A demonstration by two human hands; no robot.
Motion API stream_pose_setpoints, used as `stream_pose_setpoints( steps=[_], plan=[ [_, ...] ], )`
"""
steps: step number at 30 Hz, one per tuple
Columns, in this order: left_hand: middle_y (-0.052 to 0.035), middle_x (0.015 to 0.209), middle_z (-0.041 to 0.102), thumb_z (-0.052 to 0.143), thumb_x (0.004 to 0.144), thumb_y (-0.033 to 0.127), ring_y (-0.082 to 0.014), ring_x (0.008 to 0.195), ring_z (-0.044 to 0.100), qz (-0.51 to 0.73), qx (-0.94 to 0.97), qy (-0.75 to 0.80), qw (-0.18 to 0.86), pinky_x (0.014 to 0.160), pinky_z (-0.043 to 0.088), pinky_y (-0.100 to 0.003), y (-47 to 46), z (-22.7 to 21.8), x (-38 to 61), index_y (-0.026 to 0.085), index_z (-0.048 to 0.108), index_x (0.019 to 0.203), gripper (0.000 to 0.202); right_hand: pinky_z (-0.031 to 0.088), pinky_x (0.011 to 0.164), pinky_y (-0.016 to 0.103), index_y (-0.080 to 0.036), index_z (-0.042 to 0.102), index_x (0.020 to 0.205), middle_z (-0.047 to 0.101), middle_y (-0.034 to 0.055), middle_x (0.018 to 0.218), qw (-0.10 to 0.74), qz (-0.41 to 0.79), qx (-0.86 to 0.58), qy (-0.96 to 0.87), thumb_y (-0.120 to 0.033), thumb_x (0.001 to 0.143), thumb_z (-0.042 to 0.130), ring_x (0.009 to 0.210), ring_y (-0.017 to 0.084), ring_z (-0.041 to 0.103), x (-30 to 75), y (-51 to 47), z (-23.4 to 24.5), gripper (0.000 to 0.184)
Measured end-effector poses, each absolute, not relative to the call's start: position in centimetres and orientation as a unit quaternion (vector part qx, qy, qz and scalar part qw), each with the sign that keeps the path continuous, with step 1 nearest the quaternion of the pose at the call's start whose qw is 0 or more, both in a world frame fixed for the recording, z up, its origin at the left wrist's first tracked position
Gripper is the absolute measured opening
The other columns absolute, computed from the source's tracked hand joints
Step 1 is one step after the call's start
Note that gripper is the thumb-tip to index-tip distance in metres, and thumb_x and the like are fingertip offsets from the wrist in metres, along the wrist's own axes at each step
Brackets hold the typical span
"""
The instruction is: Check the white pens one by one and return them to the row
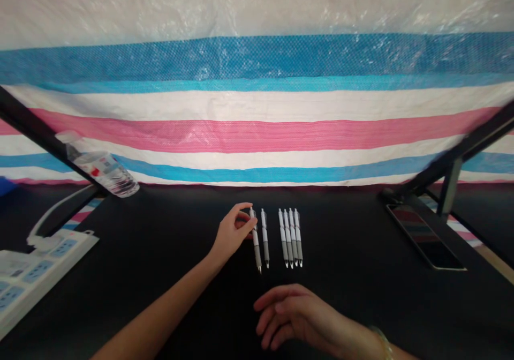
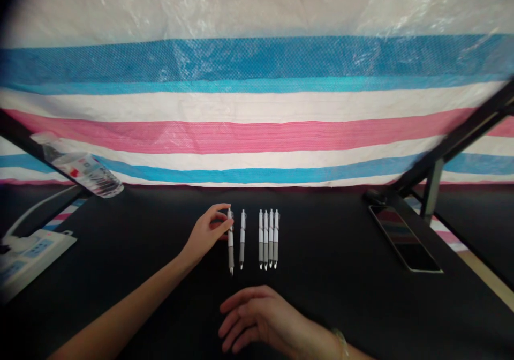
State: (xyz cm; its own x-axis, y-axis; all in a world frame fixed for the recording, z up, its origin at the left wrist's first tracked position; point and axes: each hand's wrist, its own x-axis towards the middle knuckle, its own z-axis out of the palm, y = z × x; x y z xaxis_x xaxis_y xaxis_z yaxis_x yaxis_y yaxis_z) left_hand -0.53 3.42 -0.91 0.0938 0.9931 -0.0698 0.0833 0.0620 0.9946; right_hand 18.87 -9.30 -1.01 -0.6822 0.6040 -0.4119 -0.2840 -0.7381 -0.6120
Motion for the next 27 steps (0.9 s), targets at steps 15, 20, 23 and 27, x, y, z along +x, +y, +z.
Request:
stream_pose_setpoints(
  steps=[15, 20, 23, 27],
  plan=[
    [-0.0101, 0.124, 0.06, 0.072, 0.08, 0.026, -0.0181, 0.08, 0.069, 0.268, 0.752, 0.452, 0.398, 0.071, 0.06, -0.034, 0.5, -0.8, -1.8, 0.024, 0.061, 0.131, 0.053, 0.052, 0.089, 0.037, -0.018, 0.068, 0.115, 0.072, 0.009, 0.111, 0.283, 0.448, -0.43, -0.731, -0.012, 0.085, 0.058, 0.101, 0.023, 0.066, 21.3, -7.2, 1.4, 0.032],
    [-0.0092, 0.123, 0.058, 0.085, 0.07, 0.022, -0.0265, 0.108, 0.06, 0.197, 0.862, 0.362, 0.295, 0.095, 0.054, -0.043, -0.7, -1.0, -1.7, 0.025, 0.067, 0.125, 0.058, 0.037, 0.111, 0.055, -0.013, 0.059, 0.131, 0.061, 0.0146, 0.137, 0.137, 0.081, -0.405, -0.9, -0.011, 0.087, 0.06, 0.13, 0.035, 0.05, 21.9, -6.5, 0.7, 0.044],
    [-0.0064, 0.107, 0.061, 0.082, 0.077, 0.022, -0.0238, 0.098, 0.061, 0.2, 0.871, 0.365, 0.261, 0.086, 0.056, -0.039, -0.6, -1.5, -1.1, 0.023, 0.069, 0.121, 0.046, 0.044, 0.103, 0.052, -0.012, 0.063, 0.122, 0.068, 0.014, 0.123, 0.125, -0.009, -0.382, -0.916, -0.012, 0.088, 0.065, 0.115, 0.034, 0.059, 21.7, -6.2, -0.2, 0.034],
    [-0.0075, 0.105, 0.063, 0.082, 0.077, 0.022, -0.0245, 0.096, 0.061, 0.209, 0.881, 0.359, 0.225, 0.083, 0.056, -0.039, -0.6, -1.9, -0.6, 0.02, 0.067, 0.121, 0.046, 0.048, 0.094, 0.048, -0.015, 0.066, 0.103, 0.071, 0.0093, 0.103, 0.155, -0.067, -0.36, -0.917, -0.009, 0.093, 0.062, 0.098, 0.028, 0.062, 21.2, -5.9, -1.2, 0.013]
  ],
)
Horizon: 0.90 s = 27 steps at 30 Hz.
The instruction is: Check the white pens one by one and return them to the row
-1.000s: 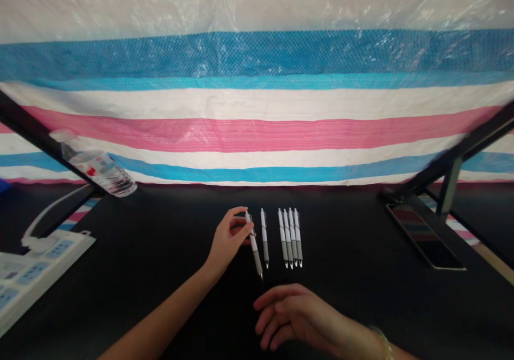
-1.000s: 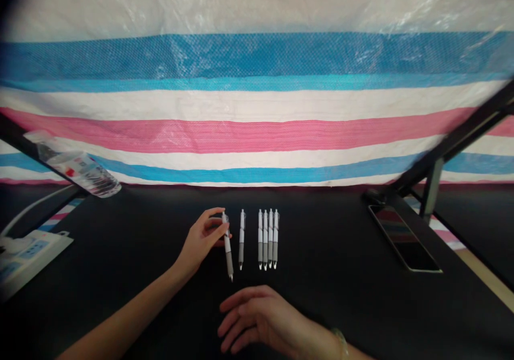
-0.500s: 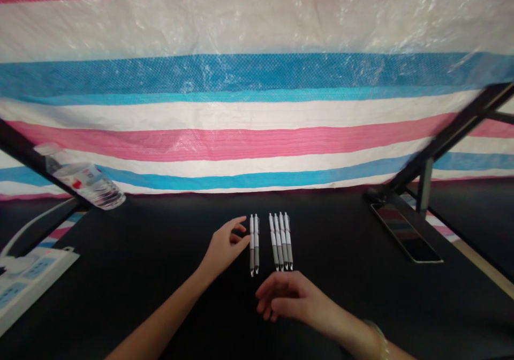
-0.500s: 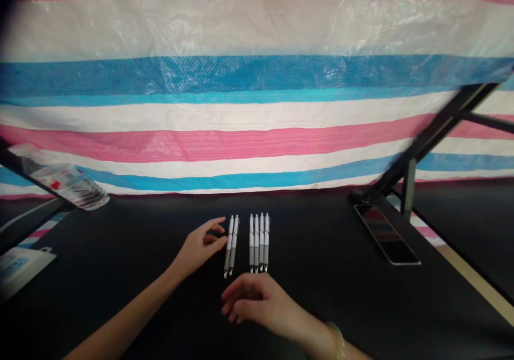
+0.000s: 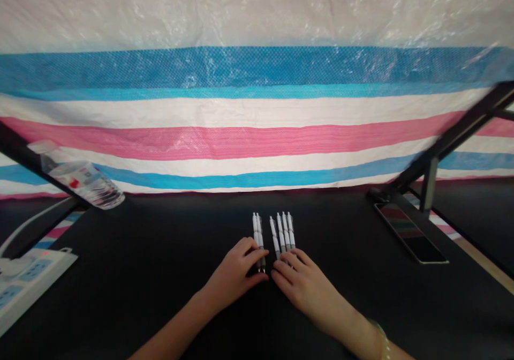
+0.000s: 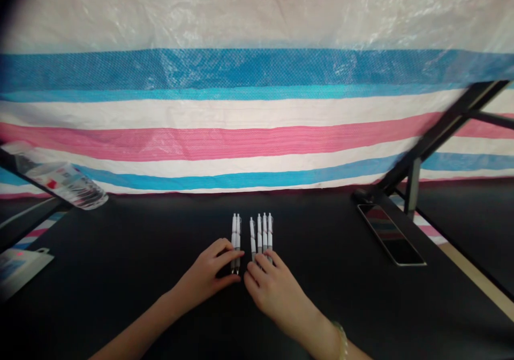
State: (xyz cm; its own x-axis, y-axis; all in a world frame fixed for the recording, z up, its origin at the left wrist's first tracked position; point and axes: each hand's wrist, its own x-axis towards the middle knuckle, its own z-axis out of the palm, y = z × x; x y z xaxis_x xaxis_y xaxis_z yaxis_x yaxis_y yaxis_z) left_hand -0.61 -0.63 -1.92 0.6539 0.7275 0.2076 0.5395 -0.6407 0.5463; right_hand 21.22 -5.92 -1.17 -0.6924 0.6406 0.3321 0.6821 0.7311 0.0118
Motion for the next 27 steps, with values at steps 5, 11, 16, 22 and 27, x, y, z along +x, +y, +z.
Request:
stream_pose_setpoints(
  steps=[5, 11, 16, 22, 27],
  plan=[
    [-0.0095, 0.104, 0.066, 0.078, 0.083, 0.028, -0.026, 0.097, 0.061, 0.214, 0.897, 0.344, 0.177, 0.085, 0.057, -0.041, -0.9, -2.2, -0.6, 0.017, 0.065, 0.124, 0.045, 0.046, 0.096, 0.046, -0.017, 0.066, 0.092, 0.07, 0.0077, 0.098, 0.181, -0.069, -0.32, -0.927, -0.009, 0.095, 0.06, 0.096, 0.025, 0.06, 21.2, -5.9, -1.3, 0.01],
    [-0.0109, 0.103, 0.069, 0.079, 0.083, 0.031, -0.0282, 0.097, 0.062, 0.22, 0.896, 0.359, 0.144, 0.088, 0.057, -0.045, -1.1, -2.2, -0.9, 0.013, 0.061, 0.122, 0.047, 0.046, 0.096, 0.044, -0.016, 0.067, 0.095, 0.07, 0.007, 0.1, 0.181, -0.041, -0.317, -0.93, -0.01, 0.097, 0.059, 0.098, 0.024, 0.058, 21.3, -6.0, -0.8, 0.009],
    [-0.009, 0.104, 0.068, 0.082, 0.079, 0.033, -0.0285, 0.096, 0.063, 0.227, 0.887, 0.38, 0.133, 0.084, 0.057, -0.045, -1.1, -2.2, -1.2, 0.017, 0.062, 0.11, 0.04, 0.047, 0.093, 0.042, -0.015, 0.067, 0.097, 0.071, 0.0083, 0.1, 0.199, -0.038, -0.312, -0.928, -0.01, 0.1, 0.052, 0.095, 0.024, 0.059, 21.3, -6.0, -0.1, 0.016],
    [-0.0087, 0.104, 0.068, 0.085, 0.075, 0.035, -0.0294, 0.095, 0.063, 0.214, 0.887, 0.391, 0.121, 0.082, 0.057, -0.045, -1.0, -2.0, -1.4, 0.018, 0.062, 0.106, 0.042, 0.048, 0.088, 0.041, -0.015, 0.067, 0.101, 0.072, 0.0103, 0.101, 0.223, -0.027, -0.307, -0.925, -0.011, 0.102, 0.047, 0.095, 0.024, 0.061, 21.3, -6.1, 1.0, 0.021],
    [-0.0092, 0.099, 0.07, 0.08, 0.078, 0.045, -0.0292, 0.09, 0.064, 0.224, 0.89, 0.383, 0.106, 0.079, 0.057, -0.045, -0.8, -2.1, -1.3, 0.017, 0.063, 0.103, 0.041, 0.048, 0.085, 0.04, -0.016, 0.067, 0.104, 0.073, 0.0105, 0.104, 0.247, -0.012, -0.311, -0.918, -0.012, 0.104, 0.043, 0.093, 0.023, 0.063, 21.5, -6.2, 1.3, 0.025]
  ],
)
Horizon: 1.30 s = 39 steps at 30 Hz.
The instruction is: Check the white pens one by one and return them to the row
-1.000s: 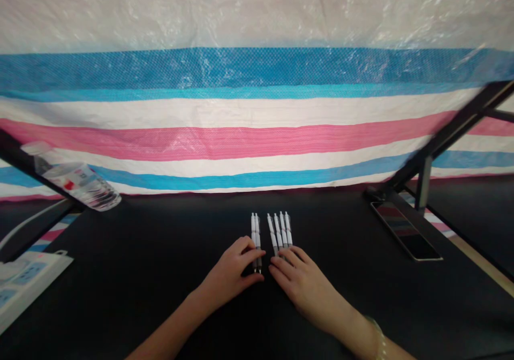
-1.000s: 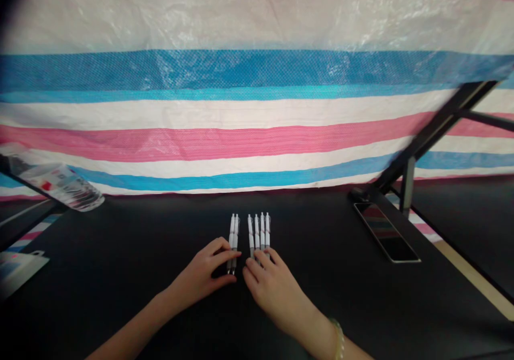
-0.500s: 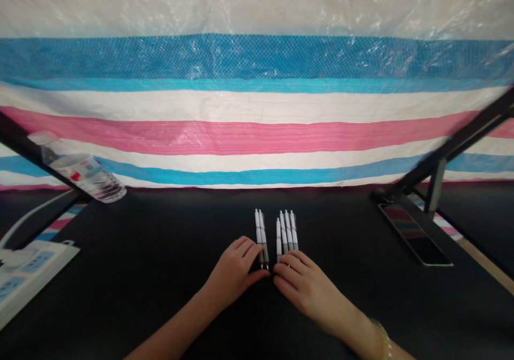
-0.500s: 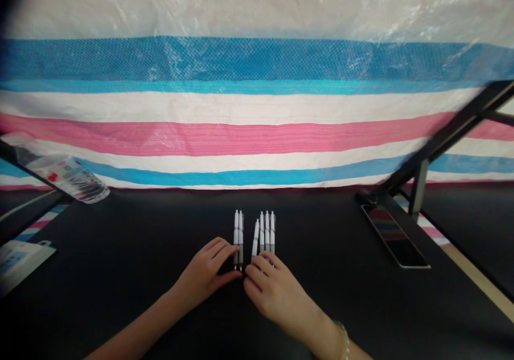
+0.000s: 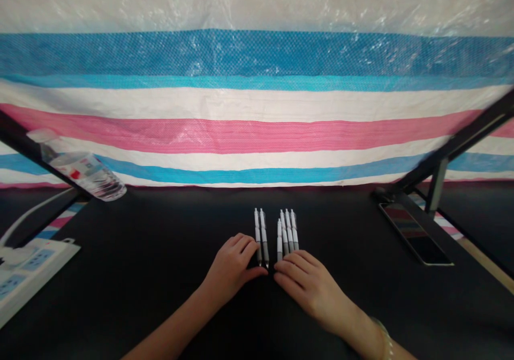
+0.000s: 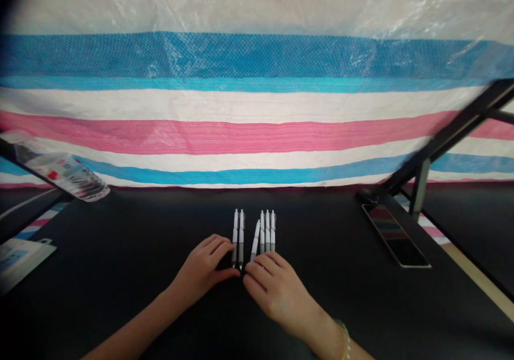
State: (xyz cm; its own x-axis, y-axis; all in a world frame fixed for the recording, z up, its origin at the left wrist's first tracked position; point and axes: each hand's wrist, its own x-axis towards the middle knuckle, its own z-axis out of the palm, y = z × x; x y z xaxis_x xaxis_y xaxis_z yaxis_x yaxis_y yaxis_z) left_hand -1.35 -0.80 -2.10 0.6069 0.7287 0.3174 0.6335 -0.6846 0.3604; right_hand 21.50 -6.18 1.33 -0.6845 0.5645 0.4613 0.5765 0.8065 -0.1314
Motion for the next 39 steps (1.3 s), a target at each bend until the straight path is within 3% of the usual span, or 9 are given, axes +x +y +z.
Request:
stream_pose_setpoints(
  steps=[6, 14, 17, 20, 22, 25, 29, 34, 39],
  plan=[
    [-0.0088, 0.1, 0.07, 0.079, 0.08, 0.045, -0.0283, 0.092, 0.064, 0.233, 0.885, 0.386, 0.115, 0.081, 0.056, -0.044, -0.8, -2.4, -1.1, 0.018, 0.062, 0.102, 0.038, 0.052, 0.076, 0.037, -0.016, 0.064, 0.113, 0.072, 0.0115, 0.105, 0.304, -0.009, -0.339, -0.89, -0.013, 0.102, 0.046, 0.089, 0.022, 0.065, 22.1, -6.5, 0.9, 0.021],
    [-0.0104, 0.109, 0.071, 0.08, 0.08, 0.039, -0.029, 0.097, 0.064, 0.245, 0.882, 0.378, 0.139, 0.084, 0.055, -0.046, -1.0, -2.2, -1.0, 0.021, 0.064, 0.119, 0.046, 0.051, 0.061, 0.031, -0.024, 0.055, 0.102, 0.062, 0.0027, 0.082, 0.548, 0.08, -0.492, -0.672, -0.015, 0.094, 0.062, 0.071, 0.018, 0.062, 22.3, -7.3, -0.1, 0.014],
    [-0.0084, 0.102, 0.071, 0.079, 0.08, 0.037, -0.0272, 0.093, 0.065, 0.281, 0.849, 0.398, 0.205, 0.084, 0.054, -0.044, -1.5, -1.7, -0.8, 0.023, 0.065, 0.12, 0.044, 0.052, 0.062, 0.03, -0.024, 0.052, 0.1, 0.061, 0.0016, 0.082, 0.629, 0.161, -0.516, -0.558, -0.023, 0.097, 0.06, 0.069, 0.016, 0.062, 22.0, -7.5, 0.2, 0.009],
    [-0.0029, 0.09, 0.071, 0.077, 0.08, 0.031, -0.019, 0.073, 0.063, 0.342, 0.744, 0.435, 0.374, 0.07, 0.054, -0.034, -2.0, -1.0, -0.4, 0.025, 0.06, 0.126, 0.05, 0.053, 0.063, 0.03, -0.025, 0.047, 0.1, 0.064, 0.0, 0.082, 0.672, 0.3, -0.484, -0.474, -0.031, 0.102, 0.054, 0.068, 0.015, 0.064, 21.5, -7.6, 0.6, 0.009],
    [-0.0016, 0.085, 0.07, 0.075, 0.082, 0.034, -0.0134, 0.059, 0.057, 0.382, 0.625, 0.434, 0.524, 0.057, 0.049, -0.027, -2.1, -0.6, -0.2, 0.023, 0.057, 0.128, 0.051, 0.055, 0.062, 0.03, -0.024, 0.045, 0.096, 0.066, 0.0012, 0.083, 0.649, 0.412, -0.46, -0.445, -0.036, 0.102, 0.055, 0.071, 0.017, 0.066, 21.1, -7.7, 0.6, 0.016],
    [-0.0004, 0.073, 0.066, 0.077, 0.081, 0.04, -0.0084, 0.052, 0.051, 0.427, 0.464, 0.411, 0.659, 0.049, 0.04, -0.019, -2.0, -0.4, -0.1, 0.017, 0.066, 0.105, 0.035, 0.056, 0.059, 0.029, -0.023, 0.045, 0.09, 0.069, 0.0031, 0.082, 0.557, 0.569, -0.423, -0.432, -0.042, 0.097, 0.063, 0.071, 0.017, 0.067, 20.2, -7.9, 0.1, 0.027],
    [0.0027, 0.063, 0.058, 0.087, 0.072, 0.035, -0.0052, 0.052, 0.046, 0.471, 0.361, 0.388, 0.706, 0.049, 0.035, -0.016, -1.5, -0.3, -0.5, 0.015, 0.072, 0.09, 0.031, 0.055, 0.055, 0.026, -0.02, 0.049, 0.107, 0.068, 0.002, 0.083, 0.424, 0.74, -0.363, -0.376, -0.04, 0.087, 0.074, 0.064, 0.015, 0.066, 19.2, -8.3, -0.9, 0.038],
    [0.0007, 0.062, 0.059, 0.084, 0.076, 0.035, -0.0067, 0.054, 0.049, 0.446, 0.343, 0.365, 0.742, 0.051, 0.04, -0.017, -1.3, -0.2, -0.6, 0.013, 0.076, 0.085, 0.025, 0.05, 0.049, 0.022, -0.015, 0.059, 0.119, 0.058, -0.0019, 0.078, 0.297, 0.862, -0.306, -0.273, -0.043, 0.085, 0.074, 0.056, 0.011, 0.06, 18.8, -8.9, -1.5, 0.047],
    [-0.0018, 0.067, 0.064, 0.085, 0.074, 0.04, -0.0074, 0.055, 0.051, 0.438, 0.353, 0.382, 0.733, 0.05, 0.041, -0.018, -1.7, 0.0, -0.2, 0.013, 0.077, 0.083, 0.029, 0.027, 0.035, 0.016, -0.013, 0.065, 0.089, 0.049, -0.0057, 0.057, 0.207, 0.877, -0.32, -0.293, -0.065, 0.08, 0.071, 0.039, 0.005, 0.041, 19.2, -8.8, -1.6, 0.054]
  ],
)
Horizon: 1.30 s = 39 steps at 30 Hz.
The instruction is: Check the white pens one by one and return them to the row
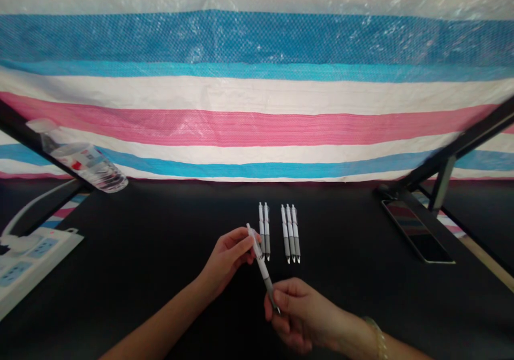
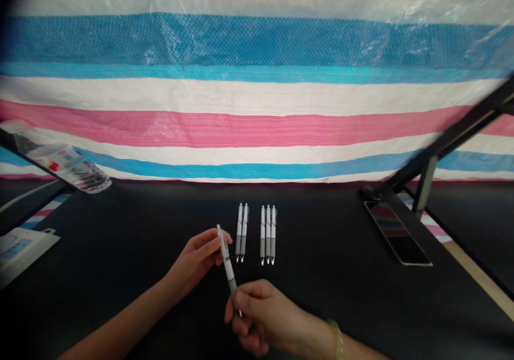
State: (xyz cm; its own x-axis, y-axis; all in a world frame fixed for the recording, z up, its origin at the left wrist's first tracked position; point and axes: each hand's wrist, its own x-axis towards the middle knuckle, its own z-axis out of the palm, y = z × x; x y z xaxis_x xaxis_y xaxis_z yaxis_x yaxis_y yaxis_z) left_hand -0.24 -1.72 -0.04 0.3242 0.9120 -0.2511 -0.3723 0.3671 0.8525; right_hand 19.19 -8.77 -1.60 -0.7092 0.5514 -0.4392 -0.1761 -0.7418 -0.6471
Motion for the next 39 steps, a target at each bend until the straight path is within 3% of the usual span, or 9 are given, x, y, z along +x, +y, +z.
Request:
stream_pose_setpoints(
  steps=[3, 11, 17, 20, 22, 26, 30, 34, 39],
  plan=[
    [-0.0026, 0.066, 0.066, 0.085, 0.073, 0.044, -0.0067, 0.05, 0.049, 0.438, 0.37, 0.412, 0.708, 0.046, 0.037, -0.018, -2.13, 0.01, -0.08, 0.014, 0.078, 0.084, 0.034, 0.017, 0.034, 0.017, -0.012, 0.063, 0.077, 0.051, -0.0055, 0.052, 0.203, 0.844, -0.374, -0.327, -0.068, 0.071, 0.078, 0.035, 0.002, 0.032, 19.43, -8.42, -1.72, 0.057],
    [-0.0028, 0.064, 0.067, 0.088, 0.069, 0.041, -0.0084, 0.053, 0.054, 0.452, 0.376, 0.441, 0.678, 0.05, 0.04, -0.019, -2.19, 0.36, -0.08, 0.013, 0.078, 0.076, 0.031, 0.016, 0.032, 0.018, -0.014, 0.062, 0.073, 0.051, -0.0067, 0.048, 0.231, 0.788, -0.446, -0.357, -0.062, 0.07, 0.079, 0.032, 0.002, 0.03, 19.13, -8.67, -1.4, 0.051],
    [-0.0039, 0.067, 0.069, 0.088, 0.069, 0.042, -0.0087, 0.054, 0.055, 0.472, 0.336, 0.439, 0.687, 0.051, 0.042, -0.019, -1.91, 0.3, -0.36, 0.012, 0.079, 0.082, 0.033, 0.04, 0.04, 0.016, -0.011, 0.066, 0.091, 0.07, 0.0082, 0.08, 0.248, 0.837, -0.375, -0.313, -0.062, 0.079, 0.073, 0.056, 0.011, 0.062, 19.36, -8.44, -1.24, 0.053],
    [-0.0036, 0.067, 0.068, 0.088, 0.069, 0.042, -0.0081, 0.054, 0.054, 0.475, 0.326, 0.436, 0.691, 0.051, 0.042, -0.019, -1.83, 0.26, -0.38, 0.013, 0.079, 0.082, 0.033, 0.043, 0.041, 0.016, -0.012, 0.063, 0.082, 0.068, 0.0063, 0.076, 0.261, 0.843, -0.374, -0.284, -0.053, 0.078, 0.078, 0.059, 0.013, 0.063, 19.47, -8.35, -1.27, 0.043],
    [-0.0032, 0.066, 0.068, 0.087, 0.07, 0.042, -0.0081, 0.053, 0.054, 0.477, 0.324, 0.434, 0.692, 0.051, 0.042, -0.019, -1.82, 0.34, -0.33, 0.013, 0.079, 0.083, 0.033, 0.046, 0.042, 0.017, -0.013, 0.064, 0.089, 0.068, 0.0065, 0.081, 0.267, 0.85, -0.367, -0.269, -0.047, 0.077, 0.08, 0.062, 0.014, 0.064, 19.51, -8.29, -1.15, 0.039],
    [-0.0038, 0.067, 0.069, 0.088, 0.068, 0.041, -0.0084, 0.054, 0.055, 0.476, 0.323, 0.432, 0.694, 0.051, 0.042, -0.019, -1.91, 0.57, -0.22, 0.012, 0.079, 0.081, 0.033, 0.049, 0.045, 0.017, -0.009, 0.068, 0.092, 0.069, 0.0104, 0.087, 0.258, 0.865, -0.336, -0.267, -0.051, 0.084, 0.073, 0.068, 0.014, 0.066, 19.54, -8.11, -0.86, 0.043],
    [-0.0039, 0.066, 0.069, 0.088, 0.069, 0.041, -0.0089, 0.054, 0.055, 0.473, 0.328, 0.43, 0.696, 0.051, 0.043, -0.019, -2.05, 0.6, -0.2, 0.013, 0.079, 0.081, 0.032, 0.05, 0.046, 0.016, -0.014, 0.062, 0.089, 0.067, 0.0044, 0.086, 0.268, 0.862, -0.33, -0.275, -0.036, 0.072, 0.087, 0.067, 0.013, 0.065, 19.54, -8.04, -0.84, 0.037],
    [-0.0033, 0.065, 0.068, 0.088, 0.069, 0.041, -0.0089, 0.054, 0.055, 0.478, 0.331, 0.431, 0.69, 0.051, 0.042, -0.019, -2.04, 0.54, -0.2, 0.013, 0.079, 0.081, 0.032, 0.05, 0.046, 0.018, -0.012, 0.063, 0.096, 0.069, 0.0102, 0.095, 0.263, 0.868, -0.323, -0.271, -0.047, 0.085, 0.075, 0.072, 0.016, 0.068, 19.59, -8.08, -1.01, 0.039],
    [-0.0038, 0.067, 0.068, 0.087, 0.07, 0.041, -0.0092, 0.055, 0.055, 0.474, 0.336, 0.433, 0.689, 0.052, 0.043, -0.02, -1.96, 0.4, -0.18, 0.013, 0.079, 0.082, 0.032, 0.051, 0.048, 0.019, -0.015, 0.06, 0.098, 0.07, 0.0084, 0.097, 0.26, 0.867, -0.326, -0.273, -0.039, 0.081, 0.08, 0.072, 0.016, 0.069, 19.69, -8.11, -1.17, 0.036]
  ],
)
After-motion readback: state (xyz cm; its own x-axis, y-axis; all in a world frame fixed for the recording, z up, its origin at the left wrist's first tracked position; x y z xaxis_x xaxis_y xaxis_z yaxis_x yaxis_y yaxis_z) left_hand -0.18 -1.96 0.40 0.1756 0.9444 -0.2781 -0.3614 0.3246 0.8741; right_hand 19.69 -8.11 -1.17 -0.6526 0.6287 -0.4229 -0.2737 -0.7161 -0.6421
